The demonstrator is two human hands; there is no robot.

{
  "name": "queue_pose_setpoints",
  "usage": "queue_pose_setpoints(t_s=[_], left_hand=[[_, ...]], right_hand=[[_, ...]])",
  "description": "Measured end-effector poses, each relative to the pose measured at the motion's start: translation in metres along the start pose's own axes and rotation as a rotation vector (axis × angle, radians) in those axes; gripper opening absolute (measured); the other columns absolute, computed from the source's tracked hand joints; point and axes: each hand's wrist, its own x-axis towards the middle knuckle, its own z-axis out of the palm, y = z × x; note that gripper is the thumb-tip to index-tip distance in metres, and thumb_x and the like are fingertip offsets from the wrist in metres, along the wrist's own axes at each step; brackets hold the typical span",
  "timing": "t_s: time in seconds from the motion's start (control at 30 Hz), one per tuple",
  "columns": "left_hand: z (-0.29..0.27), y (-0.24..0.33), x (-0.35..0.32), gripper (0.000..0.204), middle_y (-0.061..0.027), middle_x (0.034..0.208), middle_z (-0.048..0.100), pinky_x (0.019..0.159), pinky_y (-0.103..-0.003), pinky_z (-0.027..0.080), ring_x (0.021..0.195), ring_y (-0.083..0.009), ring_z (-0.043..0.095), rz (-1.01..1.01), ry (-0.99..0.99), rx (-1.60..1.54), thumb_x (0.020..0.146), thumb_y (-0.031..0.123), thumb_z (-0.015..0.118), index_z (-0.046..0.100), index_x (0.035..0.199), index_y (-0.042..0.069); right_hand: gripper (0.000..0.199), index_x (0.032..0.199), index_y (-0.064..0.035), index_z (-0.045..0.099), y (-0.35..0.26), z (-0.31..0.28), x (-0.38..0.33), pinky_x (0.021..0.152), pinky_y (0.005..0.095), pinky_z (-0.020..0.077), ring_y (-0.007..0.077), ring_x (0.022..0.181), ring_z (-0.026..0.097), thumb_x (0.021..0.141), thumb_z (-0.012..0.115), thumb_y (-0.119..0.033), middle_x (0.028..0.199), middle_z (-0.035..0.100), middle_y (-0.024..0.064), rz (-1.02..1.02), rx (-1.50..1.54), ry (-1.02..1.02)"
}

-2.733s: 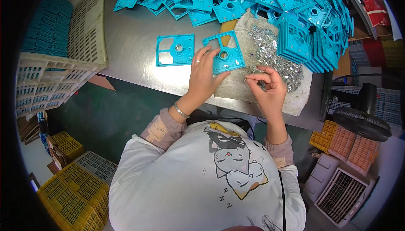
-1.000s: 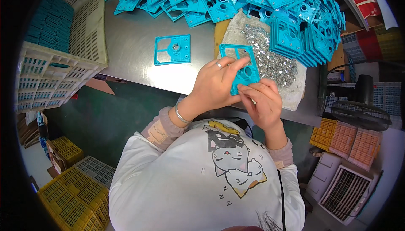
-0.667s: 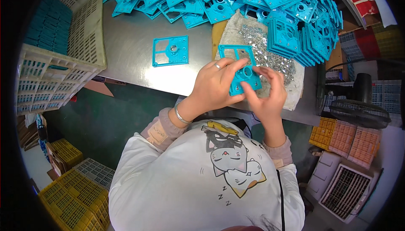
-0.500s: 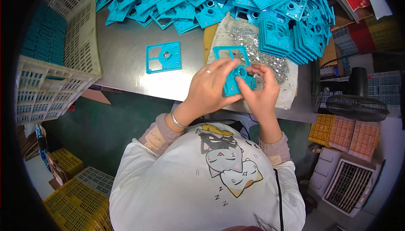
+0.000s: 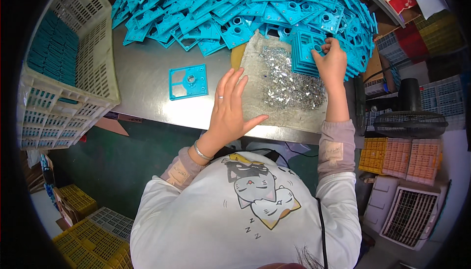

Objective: The person is inserting small metal components into blue plastic housing frames on a workbench.

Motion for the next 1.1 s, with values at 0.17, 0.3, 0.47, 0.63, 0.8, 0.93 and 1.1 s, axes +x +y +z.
queue_pose_setpoints(t_s=[0.17,0.3,0.47,0.63,0.8,0.93,1.1], left_hand=[[-0.001,-0.003,-0.003,0.102,-0.0263,0.148,0.039,0.114,-0.055,0.031,0.139,-0.0472,0.036,-0.018,-0.03,0.001,0.071,0.033,0.09,0.033,0.146,-0.005],[-0.002,-0.008,-0.006,0.09,-0.0241,0.145,0.042,0.114,-0.055,0.031,0.137,-0.0448,0.037,-0.036,-0.038,0.032,0.074,0.033,0.086,0.04,0.141,-0.005],[-0.008,-0.032,-0.018,0.07,-0.0224,0.142,0.044,0.112,-0.054,0.032,0.136,-0.0443,0.038,-0.164,-0.046,0.196,0.08,0.023,0.081,0.047,0.136,-0.003],[-0.027,-0.069,-0.028,0.06,-0.022,0.135,0.05,0.106,-0.052,0.038,0.128,-0.0427,0.046,-0.278,0.036,0.397,0.081,0.022,0.08,0.053,0.129,-0.002],[-0.05,-0.089,-0.041,0.064,-0.0208,0.131,0.053,0.107,-0.053,0.036,0.126,-0.0411,0.047,-0.348,-0.042,0.48,0.074,0.029,0.085,0.058,0.124,-0.001],[-0.059,-0.105,-0.051,0.051,-0.015,0.116,0.063,0.107,-0.051,0.036,0.117,-0.0353,0.055,-0.347,-0.1,0.455,0.08,0.029,0.081,0.062,0.12,0.003],[-0.049,-0.106,-0.039,0.038,-0.0125,0.113,0.065,0.102,-0.048,0.04,0.109,-0.0313,0.059,-0.292,-0.026,0.51,0.084,0.025,0.078,0.065,0.114,0.006]], right_hand=[[0.047,0.109,-0.0036,0.064,-0.008,-0.006,0.011,0.083,0.0449,0.0473,0.0306,0.088,0.069,0.07,0.086,-0.018,0.088,0.072,0.0101,0.026,-0.105,-0.087],[0.046,0.11,-0.0034,0.066,-0.013,-0.013,0.02,0.082,0.0457,0.0486,0.0311,0.089,0.07,0.071,0.084,-0.019,0.09,0.074,0.0105,0.049,-0.137,-0.194],[0.052,0.119,-0.0005,0.065,-0.013,-0.027,0.014,0.085,0.0467,0.0508,0.0346,0.095,0.07,0.074,0.082,-0.02,0.098,0.074,0.0152,0.012,-0.153,-0.265],[0.05,0.125,0.0033,0.06,-0.022,-0.035,-0.015,0.097,0.0457,0.0441,0.0371,0.112,0.06,0.083,0.078,-0.017,0.117,0.066,0.0206,-0.125,-0.121,-0.086],[0.041,0.117,0.0014,0.063,-0.033,-0.043,-0.058,0.095,0.0444,0.044,0.0351,0.106,0.062,0.082,0.078,-0.013,0.112,0.068,0.0175,-0.234,-0.019,0.053],[0.031,0.108,0.0006,0.067,-0.032,-0.042,-0.092,0.093,0.0434,0.0439,0.0335,0.102,0.064,0.082,0.077,-0.011,0.104,0.069,0.0151,-0.238,0.04,0.067],[0.027,0.104,0.0001,0.067,-0.019,-0.03,-0.122,0.092,0.0438,0.0442,0.034,0.097,0.064,0.081,0.076,-0.009,0.101,0.07,0.0149,-0.14,0.075,-0.005]])
